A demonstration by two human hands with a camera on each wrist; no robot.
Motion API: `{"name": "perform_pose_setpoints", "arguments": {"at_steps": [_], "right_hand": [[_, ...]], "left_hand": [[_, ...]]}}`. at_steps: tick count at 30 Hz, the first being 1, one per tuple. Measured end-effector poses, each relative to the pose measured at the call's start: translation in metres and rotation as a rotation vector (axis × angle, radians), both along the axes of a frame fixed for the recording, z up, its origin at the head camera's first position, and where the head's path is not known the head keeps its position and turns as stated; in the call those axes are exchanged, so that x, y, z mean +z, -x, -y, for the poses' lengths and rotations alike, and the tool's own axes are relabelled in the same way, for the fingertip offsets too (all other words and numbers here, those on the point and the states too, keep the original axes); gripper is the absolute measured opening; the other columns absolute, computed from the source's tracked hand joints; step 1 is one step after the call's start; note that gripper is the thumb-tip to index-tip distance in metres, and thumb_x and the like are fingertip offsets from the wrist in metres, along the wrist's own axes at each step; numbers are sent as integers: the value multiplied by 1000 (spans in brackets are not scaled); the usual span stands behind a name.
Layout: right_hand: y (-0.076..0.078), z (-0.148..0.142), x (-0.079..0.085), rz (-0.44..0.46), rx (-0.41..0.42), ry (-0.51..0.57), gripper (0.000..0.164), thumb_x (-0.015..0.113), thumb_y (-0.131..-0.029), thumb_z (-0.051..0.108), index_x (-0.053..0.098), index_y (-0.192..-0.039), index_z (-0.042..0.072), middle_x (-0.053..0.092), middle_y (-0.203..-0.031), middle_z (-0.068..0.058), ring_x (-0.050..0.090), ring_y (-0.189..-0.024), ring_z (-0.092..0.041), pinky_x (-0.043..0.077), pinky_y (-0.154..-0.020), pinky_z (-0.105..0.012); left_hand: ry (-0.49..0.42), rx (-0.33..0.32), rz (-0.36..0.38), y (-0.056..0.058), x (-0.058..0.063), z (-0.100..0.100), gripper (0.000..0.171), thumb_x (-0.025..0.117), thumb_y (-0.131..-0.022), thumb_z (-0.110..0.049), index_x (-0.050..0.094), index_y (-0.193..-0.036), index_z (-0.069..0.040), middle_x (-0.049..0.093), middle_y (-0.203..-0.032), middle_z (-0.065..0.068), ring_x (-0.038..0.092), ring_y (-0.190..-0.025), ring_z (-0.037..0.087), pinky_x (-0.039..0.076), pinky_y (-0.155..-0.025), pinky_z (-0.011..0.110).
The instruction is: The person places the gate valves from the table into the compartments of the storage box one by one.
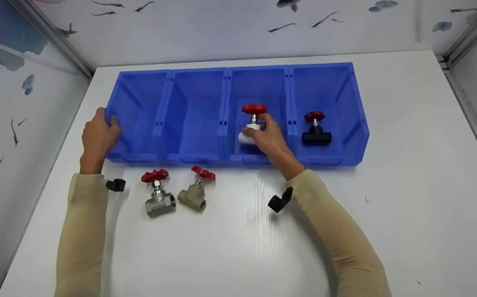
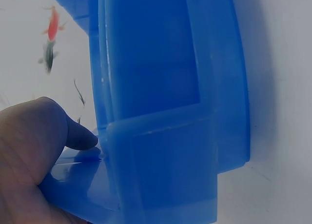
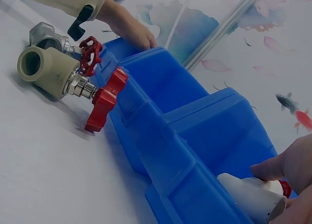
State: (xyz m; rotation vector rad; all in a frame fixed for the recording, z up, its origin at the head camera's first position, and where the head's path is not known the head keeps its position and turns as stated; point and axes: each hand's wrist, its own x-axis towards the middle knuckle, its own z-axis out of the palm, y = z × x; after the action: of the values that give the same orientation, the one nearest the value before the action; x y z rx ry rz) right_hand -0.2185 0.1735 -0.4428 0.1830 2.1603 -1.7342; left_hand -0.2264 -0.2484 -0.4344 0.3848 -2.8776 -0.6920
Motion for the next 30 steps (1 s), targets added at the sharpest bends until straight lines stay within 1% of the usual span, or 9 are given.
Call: {"name": "perform_pose_setpoints", "arguments": {"at_steps": [7, 10, 17, 21, 24, 26, 30], "right_hand": [[3, 1, -1, 11, -3, -22, 63, 71, -93, 29, 39, -145, 13, 54, -130, -13, 55, -117, -29, 36, -106, -48], [4, 2, -2, 16, -5, -32, 62, 71, -93, 29, 39, -144, 14, 55, -130, -12, 55, -116, -28, 38, -105, -47], [7, 3, -4, 27, -15, -16, 57, 69, -94, 26, 40, -142, 12, 54, -129, -12, 53, -115, -27, 39, -103, -43], [8, 4, -5, 37, -20, -23, 58, 67, -96, 25, 39, -144, 10, 51, -132, -13, 52, -117, -28, 39, -104, -43], [9, 4, -5, 45, -19, -32, 59, 65, -97, 25, 37, -145, 8, 48, -135, -14, 51, -119, -28, 39, -105, -44], [9, 4, -5, 42, -19, -28, 59, 64, -98, 23, 35, -147, 6, 47, -134, -14, 51, -118, -27, 39, -105, -43], [11, 4, -7, 22, -23, -9, 58, 61, -99, 17, 32, -147, 2, 50, -125, -12, 55, -110, -22, 41, -102, -37]], "left_hand": [[-6, 3, 4, 0, 1, 0, 42, 39, -103, -22, 47, -135, 5, 65, -115, 32, 66, -99, 48, 51, -78, 59], [-7, 2, 10, 0, 1, 0, 42, 39, -104, -22, 47, -135, 5, 65, -115, 32, 66, -100, 48, 51, -78, 59], [-7, 1, 27, 0, 1, 0, 42, 39, -104, -23, 46, -135, 4, 65, -115, 31, 65, -100, 48, 51, -78, 58], [-10, 1, 34, 0, 2, 0, 41, 38, -104, -23, 46, -135, 4, 64, -117, 31, 65, -101, 48, 51, -79, 58], [-9, 0, 28, 0, 1, 0, 42, 39, -104, -23, 46, -135, 4, 64, -116, 32, 65, -100, 48, 51, -78, 59], [-9, -3, 16, 0, 1, -1, 43, 39, -103, -22, 46, -136, 5, 65, -115, 32, 66, -99, 48, 51, -78, 59], [-9, -8, -17, 0, -1, -1, 44, 41, -103, -22, 46, -138, 5, 65, -113, 33, 66, -96, 49, 52, -76, 59]]}}
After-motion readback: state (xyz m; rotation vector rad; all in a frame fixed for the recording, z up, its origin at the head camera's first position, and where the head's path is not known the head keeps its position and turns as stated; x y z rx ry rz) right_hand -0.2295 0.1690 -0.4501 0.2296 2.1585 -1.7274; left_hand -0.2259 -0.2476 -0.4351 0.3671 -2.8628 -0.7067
